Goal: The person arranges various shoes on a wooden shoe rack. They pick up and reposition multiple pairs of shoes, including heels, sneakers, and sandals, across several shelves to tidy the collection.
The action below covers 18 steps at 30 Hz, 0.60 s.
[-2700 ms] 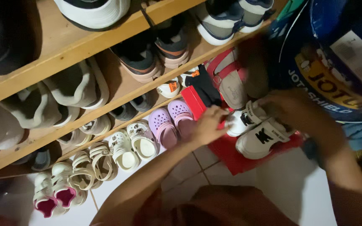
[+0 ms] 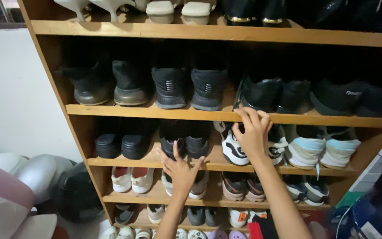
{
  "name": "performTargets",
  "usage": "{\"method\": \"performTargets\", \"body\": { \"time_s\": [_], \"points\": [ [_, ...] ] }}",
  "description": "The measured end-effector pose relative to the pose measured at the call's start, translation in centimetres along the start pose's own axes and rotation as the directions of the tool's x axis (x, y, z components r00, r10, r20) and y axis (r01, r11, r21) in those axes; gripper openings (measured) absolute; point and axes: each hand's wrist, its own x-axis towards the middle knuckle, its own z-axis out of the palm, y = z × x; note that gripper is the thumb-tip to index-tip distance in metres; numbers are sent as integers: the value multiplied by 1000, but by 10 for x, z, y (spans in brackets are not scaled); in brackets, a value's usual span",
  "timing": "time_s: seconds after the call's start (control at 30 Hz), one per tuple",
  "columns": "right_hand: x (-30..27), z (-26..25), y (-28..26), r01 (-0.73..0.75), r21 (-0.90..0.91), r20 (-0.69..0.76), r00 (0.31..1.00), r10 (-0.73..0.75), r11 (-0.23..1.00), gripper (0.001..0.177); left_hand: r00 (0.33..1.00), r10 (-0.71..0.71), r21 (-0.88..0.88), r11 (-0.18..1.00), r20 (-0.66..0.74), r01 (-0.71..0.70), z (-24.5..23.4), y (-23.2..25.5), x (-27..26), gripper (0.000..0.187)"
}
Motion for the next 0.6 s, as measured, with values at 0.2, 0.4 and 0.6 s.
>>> {"method": "performTargets", "body": {
  "time_s": [0.2, 0.4, 0.6],
  "points": [
    [-39, -10, 4, -127, 101, -192, 971, 145, 987, 39, 1000, 15, 50, 999, 2, -15, 12, 10, -1, 124],
    [-107, 3, 60, -306, 219, -316, 876, 364, 926, 33, 998, -57, 101, 993, 17, 55, 21, 22, 11, 128],
    [-162, 1, 74, -404, 150, -217, 877, 429, 902, 71, 989, -138, 195, 973, 50, 125, 38, 21, 28, 123]
  ]
}}
